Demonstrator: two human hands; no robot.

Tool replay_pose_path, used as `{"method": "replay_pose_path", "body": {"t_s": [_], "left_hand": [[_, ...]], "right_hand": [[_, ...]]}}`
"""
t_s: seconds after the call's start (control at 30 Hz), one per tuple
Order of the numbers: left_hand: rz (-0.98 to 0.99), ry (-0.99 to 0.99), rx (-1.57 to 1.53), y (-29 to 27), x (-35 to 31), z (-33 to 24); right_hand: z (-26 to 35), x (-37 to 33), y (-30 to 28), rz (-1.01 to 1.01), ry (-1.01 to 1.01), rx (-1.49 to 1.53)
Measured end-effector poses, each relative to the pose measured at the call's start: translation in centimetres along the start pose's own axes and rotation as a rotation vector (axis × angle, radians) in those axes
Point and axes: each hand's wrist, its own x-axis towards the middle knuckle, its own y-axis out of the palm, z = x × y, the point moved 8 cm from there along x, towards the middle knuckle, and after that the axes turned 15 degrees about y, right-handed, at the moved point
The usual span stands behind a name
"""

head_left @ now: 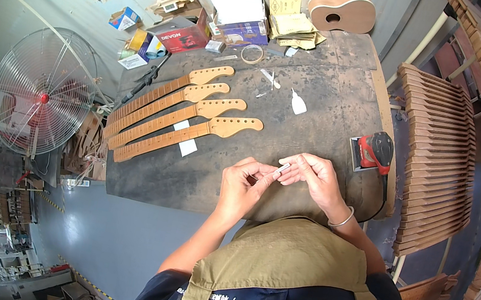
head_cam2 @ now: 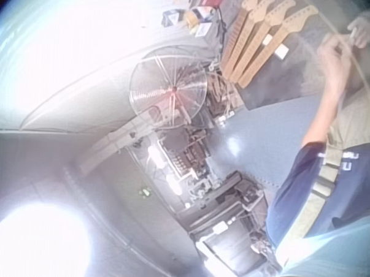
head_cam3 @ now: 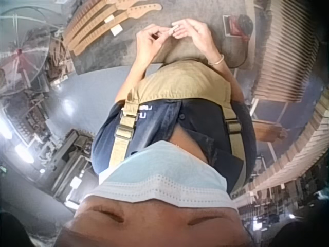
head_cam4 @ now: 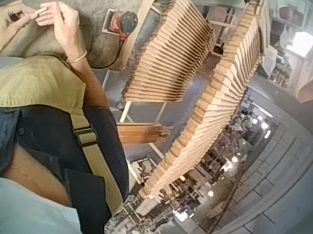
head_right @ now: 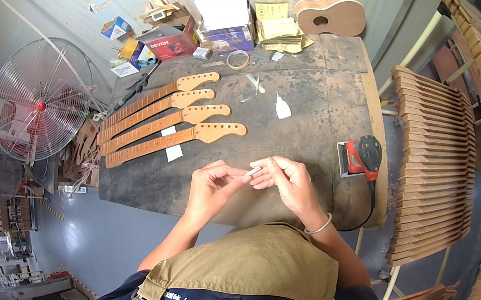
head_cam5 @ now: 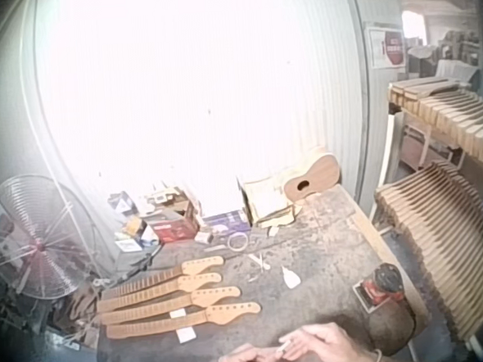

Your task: The person applies glue to small white plastic strips and inserts them into slots on wooden guitar necks. They then use a sanding block to smooth the surface of the necks and wipe them with a cloth.

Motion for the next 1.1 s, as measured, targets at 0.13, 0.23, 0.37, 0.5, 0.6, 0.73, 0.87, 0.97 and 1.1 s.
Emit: {"method": "replay_pose_path", "body": {"t_s": [0.13,0.23,0.37,0.5,0.6,0.73,0.87,0.97,1.1], "left_hand": [[-0.006,0.027,0.022,-0.2,-0.2,-0.3],[-0.021,0.114,0.038,0.0,-0.2,-1.1],[-0.032,0.178,0.152,0.0,-0.4,-2.3],[-0.012,0.202,0.197,0.1,-0.6,-2.2],[0.031,0.195,0.199,0.0,-0.2,-2.6],[0.135,0.077,0.221,-1.1,-0.4,-2.4],[0.145,0.01,0.144,-2.0,-0.8,-1.6],[0.087,0.042,0.128,-2.0,-1.1,-1.1],[0.012,0.077,0.104,-2.1,-1.3,-1.5]], "right_hand": [[0.2,-0.2,0.6,-0.029,-0.02,-0.007],[-0.1,-0.3,0.9,-0.049,-0.047,-0.009],[-0.4,-0.4,0.9,-0.074,-0.053,-0.007],[-0.4,-0.4,0.8,-0.079,-0.072,-0.004],[-0.4,-0.4,0.4,-0.106,-0.097,-0.031],[-0.5,-0.3,-0.7,-0.137,-0.083,0.045],[-0.3,-0.2,-1.0,-0.126,-0.084,0.049],[-0.5,-0.1,-1.1,-0.115,-0.058,0.069],[-0.5,-0.2,-0.3,-0.097,-0.023,0.148]]}}
